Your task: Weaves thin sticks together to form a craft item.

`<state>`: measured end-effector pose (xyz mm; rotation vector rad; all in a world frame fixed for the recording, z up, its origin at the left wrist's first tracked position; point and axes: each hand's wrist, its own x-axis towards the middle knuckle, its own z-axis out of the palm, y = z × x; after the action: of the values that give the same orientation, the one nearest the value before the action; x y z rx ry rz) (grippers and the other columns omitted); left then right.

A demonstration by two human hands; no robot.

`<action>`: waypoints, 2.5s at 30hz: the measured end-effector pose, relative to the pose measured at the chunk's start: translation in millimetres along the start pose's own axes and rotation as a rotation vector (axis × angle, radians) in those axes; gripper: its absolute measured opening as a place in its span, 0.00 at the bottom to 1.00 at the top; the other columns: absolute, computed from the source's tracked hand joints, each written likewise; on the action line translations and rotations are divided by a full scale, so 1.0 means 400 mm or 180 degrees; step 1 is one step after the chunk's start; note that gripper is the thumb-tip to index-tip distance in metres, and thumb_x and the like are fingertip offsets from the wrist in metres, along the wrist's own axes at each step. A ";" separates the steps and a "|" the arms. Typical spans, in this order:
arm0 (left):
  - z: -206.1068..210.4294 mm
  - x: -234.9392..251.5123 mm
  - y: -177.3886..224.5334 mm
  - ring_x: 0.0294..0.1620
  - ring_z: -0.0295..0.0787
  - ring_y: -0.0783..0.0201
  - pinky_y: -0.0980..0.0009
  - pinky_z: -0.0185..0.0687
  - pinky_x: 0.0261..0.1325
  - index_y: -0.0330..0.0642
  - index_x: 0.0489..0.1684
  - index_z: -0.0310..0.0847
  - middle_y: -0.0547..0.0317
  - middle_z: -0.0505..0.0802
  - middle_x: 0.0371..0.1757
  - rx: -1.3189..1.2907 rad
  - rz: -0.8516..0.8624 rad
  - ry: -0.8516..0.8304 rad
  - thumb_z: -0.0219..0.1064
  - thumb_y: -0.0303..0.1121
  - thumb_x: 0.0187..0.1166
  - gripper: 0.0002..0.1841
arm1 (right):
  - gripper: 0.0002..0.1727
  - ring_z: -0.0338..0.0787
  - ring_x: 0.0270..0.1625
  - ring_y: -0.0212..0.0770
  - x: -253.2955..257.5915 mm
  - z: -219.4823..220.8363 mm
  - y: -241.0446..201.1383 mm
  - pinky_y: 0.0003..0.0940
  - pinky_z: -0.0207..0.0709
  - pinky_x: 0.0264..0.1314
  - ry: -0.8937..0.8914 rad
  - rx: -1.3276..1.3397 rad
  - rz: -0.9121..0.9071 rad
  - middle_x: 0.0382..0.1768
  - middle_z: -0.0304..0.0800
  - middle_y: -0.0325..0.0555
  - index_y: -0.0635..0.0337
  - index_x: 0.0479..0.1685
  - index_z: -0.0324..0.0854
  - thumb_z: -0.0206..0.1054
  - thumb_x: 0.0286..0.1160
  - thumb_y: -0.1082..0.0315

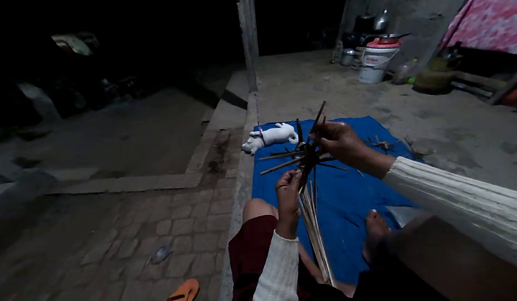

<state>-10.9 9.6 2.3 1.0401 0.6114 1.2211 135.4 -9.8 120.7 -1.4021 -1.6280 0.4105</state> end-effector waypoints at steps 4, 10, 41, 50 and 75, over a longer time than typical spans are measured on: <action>-0.001 -0.004 -0.021 0.58 0.87 0.56 0.59 0.79 0.64 0.29 0.53 0.88 0.43 0.91 0.56 0.1779 0.0724 0.0074 0.68 0.29 0.79 0.13 | 0.07 0.86 0.31 0.30 -0.013 0.019 0.003 0.28 0.86 0.38 0.0112 -0.0309 -0.0434 0.33 0.86 0.45 0.67 0.47 0.83 0.63 0.84 0.72; 0.013 -0.021 0.007 0.40 0.84 0.79 0.82 0.81 0.46 0.26 0.53 0.82 0.60 0.89 0.41 0.0307 0.0162 0.0165 0.51 0.23 0.89 0.13 | 0.07 0.89 0.32 0.29 -0.020 0.038 -0.019 0.28 0.88 0.39 -0.0072 -0.0135 -0.0474 0.34 0.87 0.44 0.67 0.47 0.83 0.61 0.85 0.73; 0.019 -0.016 0.004 0.30 0.83 0.80 0.81 0.81 0.38 0.30 0.41 0.83 0.67 0.88 0.30 -0.0127 0.0845 0.0337 0.55 0.16 0.77 0.09 | 0.04 0.85 0.33 0.24 -0.012 0.029 -0.005 0.22 0.81 0.43 -0.1226 0.0358 0.0475 0.30 0.88 0.38 0.66 0.40 0.88 0.67 0.77 0.78; -0.007 -0.028 0.031 0.32 0.84 0.80 0.82 0.82 0.40 0.27 0.52 0.78 0.66 0.87 0.33 0.0078 0.0486 0.0059 0.54 0.16 0.78 0.11 | 0.03 0.87 0.34 0.28 -0.011 0.027 -0.016 0.25 0.81 0.41 -0.1479 0.0160 0.0468 0.33 0.90 0.41 0.65 0.40 0.87 0.72 0.72 0.78; -0.002 -0.041 0.033 0.28 0.83 0.81 0.82 0.83 0.38 0.30 0.44 0.79 0.69 0.87 0.27 0.0034 0.0584 0.0035 0.53 0.17 0.76 0.09 | 0.05 0.86 0.34 0.26 -0.011 0.026 -0.021 0.23 0.82 0.44 -0.1625 0.0488 0.0765 0.30 0.88 0.38 0.65 0.37 0.86 0.66 0.76 0.80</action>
<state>-22.1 -5.5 11.4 1.1178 0.5404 1.3853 121.8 -13.0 119.6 -1.4541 -1.7778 1.0830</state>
